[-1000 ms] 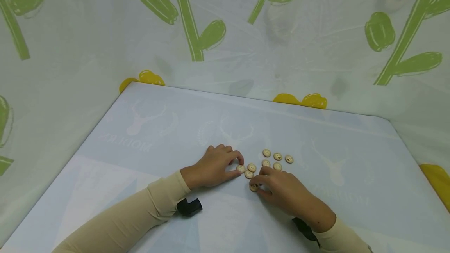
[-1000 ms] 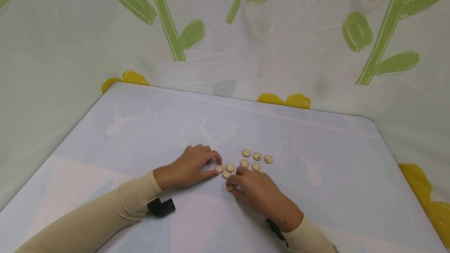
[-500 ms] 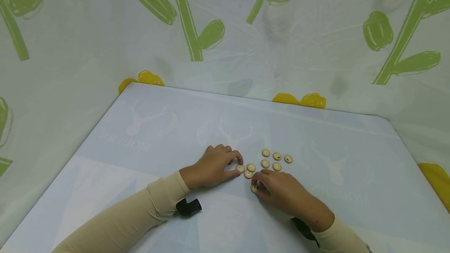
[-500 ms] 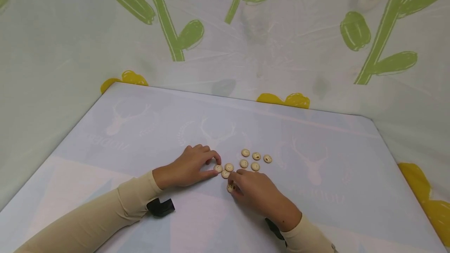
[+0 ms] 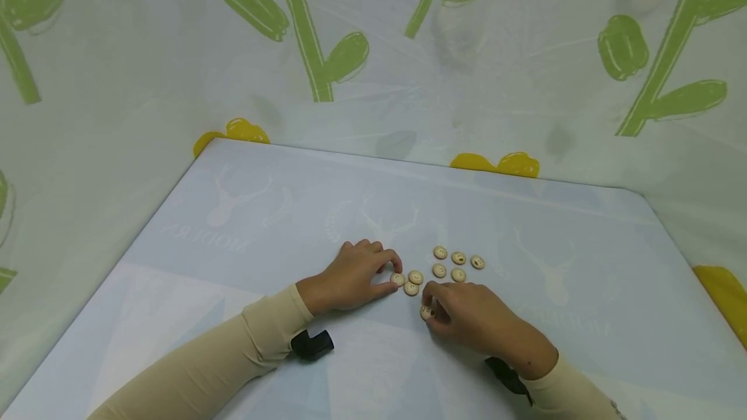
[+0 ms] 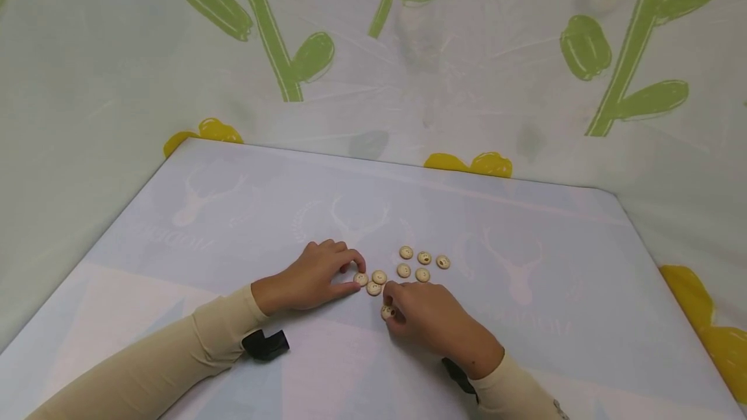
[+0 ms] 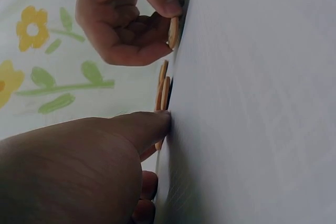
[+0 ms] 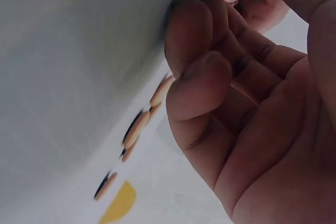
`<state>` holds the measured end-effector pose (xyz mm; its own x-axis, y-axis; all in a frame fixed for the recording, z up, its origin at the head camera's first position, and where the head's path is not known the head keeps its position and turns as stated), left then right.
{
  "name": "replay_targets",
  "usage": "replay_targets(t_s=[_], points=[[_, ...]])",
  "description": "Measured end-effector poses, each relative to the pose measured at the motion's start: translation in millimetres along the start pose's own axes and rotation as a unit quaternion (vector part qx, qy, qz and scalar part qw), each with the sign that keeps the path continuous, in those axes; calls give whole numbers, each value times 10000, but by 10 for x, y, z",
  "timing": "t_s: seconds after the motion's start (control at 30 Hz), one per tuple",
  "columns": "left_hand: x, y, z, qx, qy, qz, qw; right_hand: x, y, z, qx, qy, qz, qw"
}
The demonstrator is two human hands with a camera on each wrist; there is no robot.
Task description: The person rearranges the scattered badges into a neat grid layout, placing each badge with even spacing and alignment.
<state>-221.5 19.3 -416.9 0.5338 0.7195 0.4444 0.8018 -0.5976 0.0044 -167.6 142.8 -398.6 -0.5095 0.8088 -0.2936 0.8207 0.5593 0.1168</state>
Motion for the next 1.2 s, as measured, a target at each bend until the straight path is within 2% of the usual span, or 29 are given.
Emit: replay_targets(t_s=[0.2, 0.5, 0.83, 1.2], points=[[-1, -4, -4, 26, 5, 13, 10000, 101, 9, -80, -40, 41, 386, 9992], [-6, 3, -14, 73, 39, 41, 10000, 264, 44, -193, -1, 92, 703, 9975], [-3, 2, -10, 80, 52, 72, 9999, 383, 102, -327, 202, 7, 686, 9974], [10, -2, -13, 78, 56, 113, 9999, 603, 161, -368, 148, -155, 909, 9956]])
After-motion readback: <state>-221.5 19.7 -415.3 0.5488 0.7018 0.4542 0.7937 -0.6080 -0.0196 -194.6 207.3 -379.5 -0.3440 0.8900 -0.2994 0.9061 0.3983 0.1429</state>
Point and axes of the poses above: each hand's wrist, its own y-axis away from the middle knuckle, its own z-axis out of the palm, x = y × z, the point moved 9 cm from there along -y, towards the middle knuckle, and after that the axes turned 3 degrees about -z, right-handed, at the moved point
